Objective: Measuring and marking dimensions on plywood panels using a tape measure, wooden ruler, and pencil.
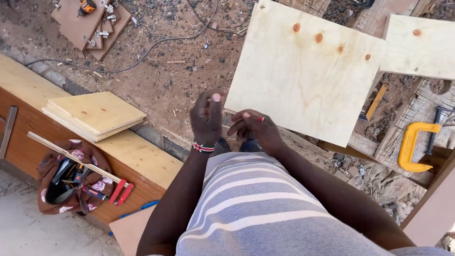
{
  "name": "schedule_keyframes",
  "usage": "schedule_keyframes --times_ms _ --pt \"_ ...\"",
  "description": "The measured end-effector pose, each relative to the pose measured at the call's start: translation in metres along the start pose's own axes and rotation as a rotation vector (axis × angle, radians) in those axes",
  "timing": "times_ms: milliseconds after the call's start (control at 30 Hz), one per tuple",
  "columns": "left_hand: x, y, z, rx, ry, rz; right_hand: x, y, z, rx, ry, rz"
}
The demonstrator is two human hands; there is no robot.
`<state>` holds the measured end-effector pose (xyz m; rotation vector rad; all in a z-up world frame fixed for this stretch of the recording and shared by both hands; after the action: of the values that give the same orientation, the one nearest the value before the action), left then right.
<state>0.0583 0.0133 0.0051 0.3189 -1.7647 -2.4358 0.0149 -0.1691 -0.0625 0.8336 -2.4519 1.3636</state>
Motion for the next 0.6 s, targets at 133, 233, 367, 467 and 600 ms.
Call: schedule_keyframes --times_ms 133,233,367,467,600 --pt "-0.009 -0.011 0.012 -0.021 -0.013 -0.039 0.015 0.016 0.028 0.036 0.019 0.063" --pt "-0.004 -0.024 0.003 -0.038 -0.01 -0.082 0.031 -0.014 0.031 0.071 0.004 0.185" --pt "-0.005 -0.023 -0.03 0.008 -0.108 -0.086 0.045 -0.047 0.073 0.193 0.191 0.282" --pt "-0.014 -0.008 -0.06 -0.036 -0.204 -0.094 0.058 -0.061 0.122 0.434 0.443 0.311" --pt "-0.044 -0.011 -0.107 -0.134 -0.293 -0.117 0.051 -0.082 0.178 0.876 0.805 0.35"
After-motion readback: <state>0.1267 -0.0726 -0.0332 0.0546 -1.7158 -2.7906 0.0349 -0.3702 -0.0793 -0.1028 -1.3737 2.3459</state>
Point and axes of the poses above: each hand's wrist, its own x-axis away from the middle knuckle, its own z-axis out of the back of the hand, y = z × x, the point moved 6 cm from there along -x, towards the middle knuckle, and after that the axes turned 1 degree about -z, right-handed, at the moved point
